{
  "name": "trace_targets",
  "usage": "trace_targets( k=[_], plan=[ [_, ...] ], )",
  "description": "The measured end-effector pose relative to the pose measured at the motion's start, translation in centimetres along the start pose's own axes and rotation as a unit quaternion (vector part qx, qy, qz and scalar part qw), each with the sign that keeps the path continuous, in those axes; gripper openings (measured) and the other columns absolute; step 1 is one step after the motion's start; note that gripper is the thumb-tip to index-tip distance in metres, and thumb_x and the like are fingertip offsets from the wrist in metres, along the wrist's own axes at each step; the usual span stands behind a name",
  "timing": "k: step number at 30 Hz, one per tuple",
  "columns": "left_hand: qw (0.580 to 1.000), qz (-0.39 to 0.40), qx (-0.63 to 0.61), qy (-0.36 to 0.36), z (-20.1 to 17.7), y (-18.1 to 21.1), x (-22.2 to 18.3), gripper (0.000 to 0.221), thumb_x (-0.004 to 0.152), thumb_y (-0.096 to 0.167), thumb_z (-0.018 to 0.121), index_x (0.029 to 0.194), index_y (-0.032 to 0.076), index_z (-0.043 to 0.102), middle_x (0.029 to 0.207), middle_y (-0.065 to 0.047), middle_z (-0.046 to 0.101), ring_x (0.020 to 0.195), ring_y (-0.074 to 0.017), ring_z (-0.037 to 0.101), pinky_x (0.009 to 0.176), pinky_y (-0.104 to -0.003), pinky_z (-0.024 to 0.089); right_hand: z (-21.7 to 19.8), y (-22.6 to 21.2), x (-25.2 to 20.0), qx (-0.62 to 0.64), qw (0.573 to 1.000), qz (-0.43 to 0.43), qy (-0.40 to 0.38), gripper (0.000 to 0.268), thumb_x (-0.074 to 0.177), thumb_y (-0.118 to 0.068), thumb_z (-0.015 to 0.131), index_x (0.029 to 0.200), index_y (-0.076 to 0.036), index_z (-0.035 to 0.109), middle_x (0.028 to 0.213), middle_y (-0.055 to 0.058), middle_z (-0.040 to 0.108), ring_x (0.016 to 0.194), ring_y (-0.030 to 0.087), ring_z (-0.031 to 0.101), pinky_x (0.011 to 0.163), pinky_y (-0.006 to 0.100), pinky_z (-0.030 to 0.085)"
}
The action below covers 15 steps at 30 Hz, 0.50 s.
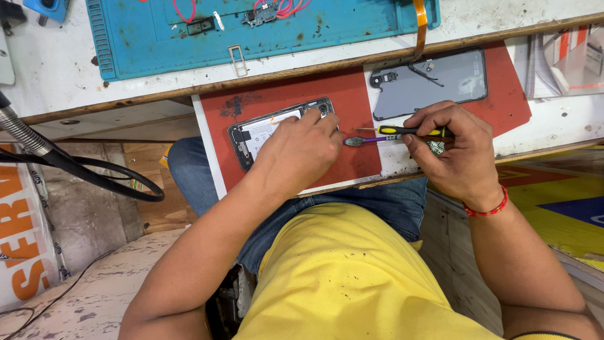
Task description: The person uses a screwdriver to remove screws from the back of a disassembled smartphone, placing them on the workbench. They then use the screwdriver to pry and lift internal components, including a metal bracket and ribbon cables, before setting the screwdriver down and holding the phone.
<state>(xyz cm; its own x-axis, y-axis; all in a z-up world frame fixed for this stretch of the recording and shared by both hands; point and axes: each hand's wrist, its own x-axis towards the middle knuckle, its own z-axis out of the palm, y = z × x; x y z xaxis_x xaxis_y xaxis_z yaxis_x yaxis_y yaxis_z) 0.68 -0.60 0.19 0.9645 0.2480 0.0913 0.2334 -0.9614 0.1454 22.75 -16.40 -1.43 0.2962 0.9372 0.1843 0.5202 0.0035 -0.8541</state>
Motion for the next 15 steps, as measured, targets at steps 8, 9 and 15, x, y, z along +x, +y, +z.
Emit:
trace_targets(
  k=[8, 9, 15],
  plan=[
    [0.998, 0.015, 0.065, -0.009, 0.8, 0.7, 0.4, 0.009, 0.085, 0.018, 0.064, 0.085, 0.010, 0.068, 0.089, -0.003, 0.061, 0.091, -0.0212, 0.062, 0.063, -0.037, 0.054, 0.7, 0.7, -0.7, 0.029, 0.999, -0.005, 0.017, 0.023, 0.093, 0.008, 0.076, 0.099, -0.001, 0.055, 0.112, 0.013, 0.069, 0.096, 0.010, 0.068, 0.077, 0.023, 0.056],
    [0.997, 0.017, 0.069, -0.011, 0.8, 0.6, 0.4, 0.010, 0.085, 0.019, 0.064, 0.086, 0.010, 0.069, 0.089, -0.003, 0.061, 0.091, -0.0212, 0.062, 0.063, -0.037, 0.054, 1.0, 0.7, -0.7, 0.035, 0.999, -0.004, 0.023, 0.023, 0.094, 0.008, 0.076, 0.099, -0.001, 0.055, 0.112, 0.013, 0.069, 0.096, 0.010, 0.068, 0.077, 0.023, 0.057],
    [0.997, 0.054, 0.062, -0.006, 0.6, 0.3, 0.6, 0.011, 0.082, 0.019, 0.065, 0.086, 0.011, 0.071, 0.091, -0.001, 0.062, 0.093, -0.0205, 0.063, 0.064, -0.036, 0.055, 1.6, 1.3, -1.1, 0.050, 0.998, 0.016, 0.037, 0.023, 0.093, 0.007, 0.076, 0.097, -0.001, 0.055, 0.111, 0.012, 0.069, 0.088, 0.008, 0.065, 0.073, 0.022, 0.054]
  ],
)
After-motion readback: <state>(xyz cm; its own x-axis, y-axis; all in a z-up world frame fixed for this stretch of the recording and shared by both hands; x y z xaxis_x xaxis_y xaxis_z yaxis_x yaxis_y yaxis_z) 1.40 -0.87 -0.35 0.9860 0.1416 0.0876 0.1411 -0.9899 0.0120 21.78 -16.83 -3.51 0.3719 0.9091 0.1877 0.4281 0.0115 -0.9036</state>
